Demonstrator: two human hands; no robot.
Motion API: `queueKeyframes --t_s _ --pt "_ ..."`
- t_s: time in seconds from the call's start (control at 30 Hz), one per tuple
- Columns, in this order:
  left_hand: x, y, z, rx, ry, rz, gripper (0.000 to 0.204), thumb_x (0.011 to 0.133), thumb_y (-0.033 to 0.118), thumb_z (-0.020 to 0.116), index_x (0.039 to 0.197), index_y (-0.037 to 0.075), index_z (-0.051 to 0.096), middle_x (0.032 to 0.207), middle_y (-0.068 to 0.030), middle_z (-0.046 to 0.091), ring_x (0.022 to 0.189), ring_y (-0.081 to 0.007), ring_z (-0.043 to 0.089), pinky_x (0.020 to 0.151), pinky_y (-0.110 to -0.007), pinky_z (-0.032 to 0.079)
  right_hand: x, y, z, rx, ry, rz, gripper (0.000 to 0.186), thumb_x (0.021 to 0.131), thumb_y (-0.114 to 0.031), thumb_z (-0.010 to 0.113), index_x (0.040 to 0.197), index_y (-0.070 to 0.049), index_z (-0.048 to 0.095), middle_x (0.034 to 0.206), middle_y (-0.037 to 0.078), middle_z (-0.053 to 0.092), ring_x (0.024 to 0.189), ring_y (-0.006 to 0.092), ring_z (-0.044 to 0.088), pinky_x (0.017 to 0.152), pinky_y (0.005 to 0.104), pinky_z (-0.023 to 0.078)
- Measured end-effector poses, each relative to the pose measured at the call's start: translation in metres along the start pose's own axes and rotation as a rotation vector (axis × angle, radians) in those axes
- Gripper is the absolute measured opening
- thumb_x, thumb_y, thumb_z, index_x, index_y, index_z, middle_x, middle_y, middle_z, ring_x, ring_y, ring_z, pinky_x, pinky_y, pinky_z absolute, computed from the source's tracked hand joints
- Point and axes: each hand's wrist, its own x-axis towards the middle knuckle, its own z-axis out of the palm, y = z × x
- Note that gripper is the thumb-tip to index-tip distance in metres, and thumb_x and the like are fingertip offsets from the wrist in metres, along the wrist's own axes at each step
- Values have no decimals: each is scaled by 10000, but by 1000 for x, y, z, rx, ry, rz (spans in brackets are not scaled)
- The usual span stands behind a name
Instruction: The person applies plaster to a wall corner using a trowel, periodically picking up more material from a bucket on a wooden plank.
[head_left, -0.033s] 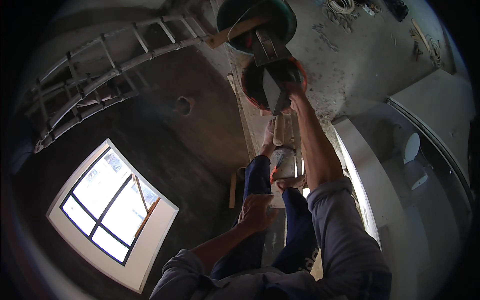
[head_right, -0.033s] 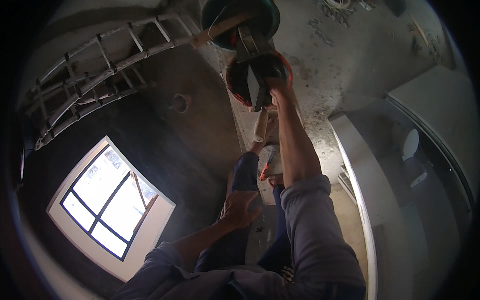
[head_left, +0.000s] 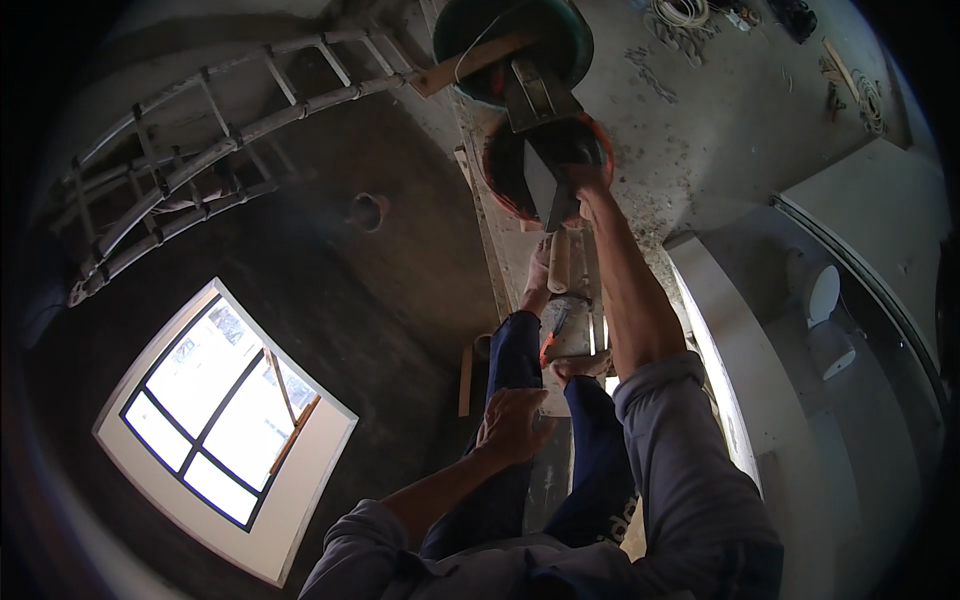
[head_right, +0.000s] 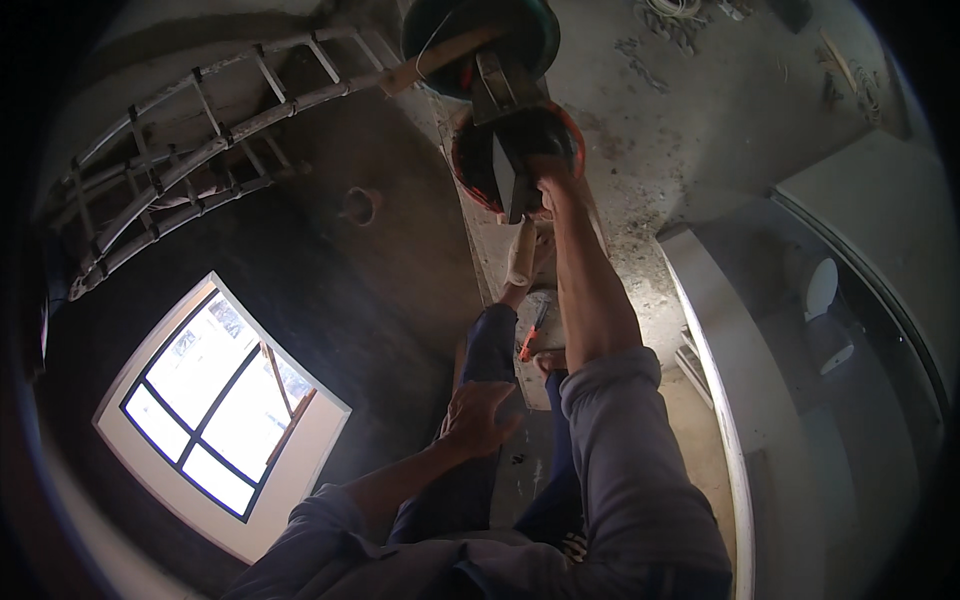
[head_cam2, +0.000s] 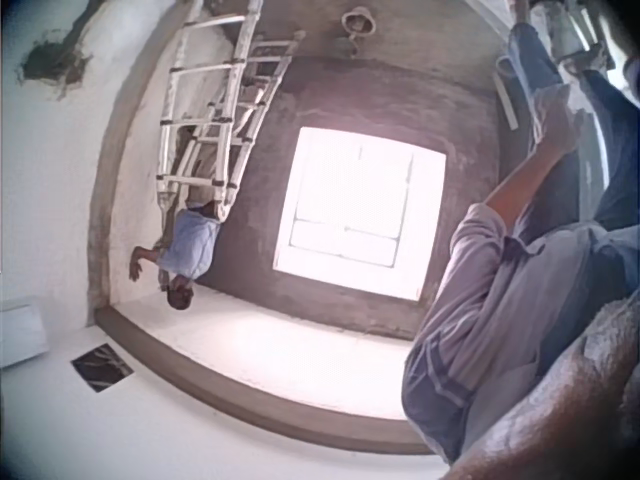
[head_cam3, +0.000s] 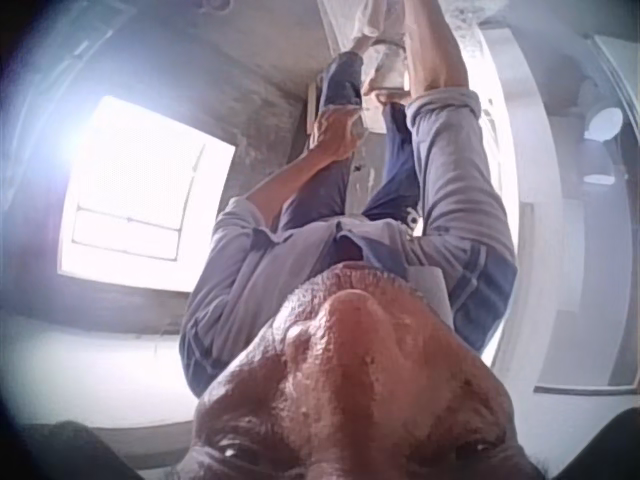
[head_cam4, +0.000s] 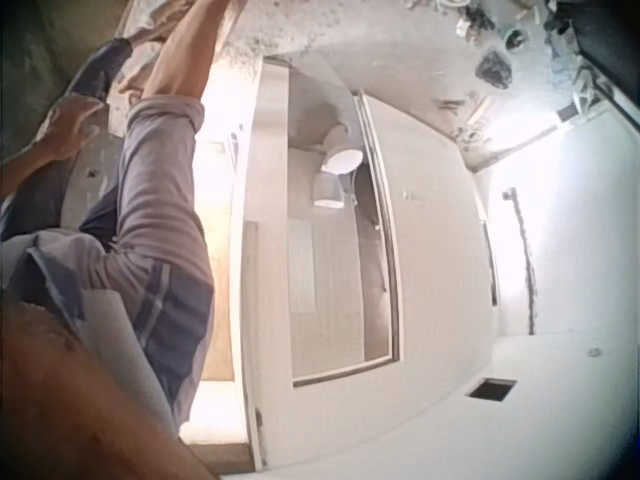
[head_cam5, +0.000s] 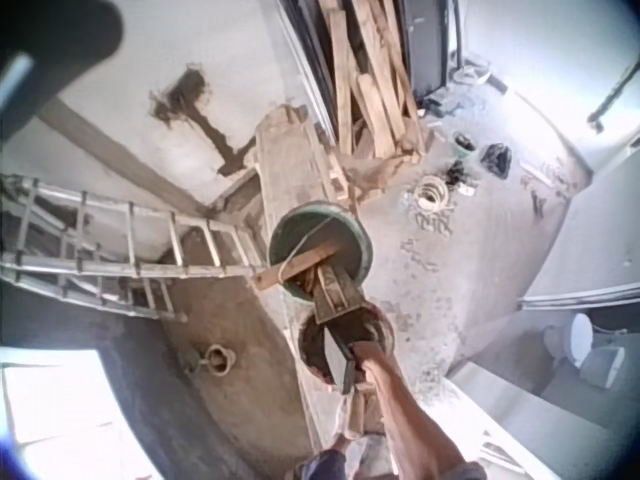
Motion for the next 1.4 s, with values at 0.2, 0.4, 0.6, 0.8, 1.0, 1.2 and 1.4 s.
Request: queueKeyframes --t_s 0.2,0.4,0.6,0.8,1.0,1.2,1.4 --pt "3 3 -8 -9 34 16 478 856 328 694 1242 52 641 1247 -116 656 1223 -279 571 1108 -451 354 8 14 7 123 -21 81 348 861 -230 716 1114 6 681 1034 185 723 900 300 712 787 407 587" --pt "3 -1 -4 -33 41 12 471 849 312 700 1243 61 641 1241 -128 657 1216 -295 575 1102 -456 364 0 22 -2 126 -51 92 355 872 -188 716 1153 22 660 1028 170 725 849 268 721 746 397 596" --pt "-6 -17 -4 40 68 37 492 838 300 706 1266 71 626 1264 -141 648 1197 -336 586 1055 -478 419 -55 46 -26 87 -200 -138 409 894 -175 718 1235 29 622 1087 114 708 880 178 705 746 320 597" --pt "9 -31 -3 168 114 176 467 824 267 690 1241 62 642 1264 -139 647 1215 -340 571 1070 -483 397 -196 48 -63 1 -188 -353 441 937 -203 658 1311 12 567 1216 123 644 1050 196 637 893 321 525" --pt "47 20 -29 463 -109 433 529 848 320 654 1273 7 611 1287 -250 609 1222 -418 553 1054 -510 423 -416 76 -142 202 -121 -828 502 980 -248 596 1402 3 492 1370 138 563 1232 223 556 1051 345 437" --pt "53 261 -79 639 -620 1030 538 887 454 688 1208 24 657 1129 -193 695 1069 -363 664 947 -446 517 -695 116 -189 555 -20 -1541 503 1035 -264 529 1450 12 464 1466 108 512 1303 202 508 1124 328 375" --pt "-171 629 18 770 -335 1773 548 887 277 742 1336 23 557 1263 -190 620 1149 -363 612 1004 -427 475 -929 274 -199 710 341 -2069 731 886 -286 739 1479 -3 418 1400 128 567 1220 210 587 1067 363 475"
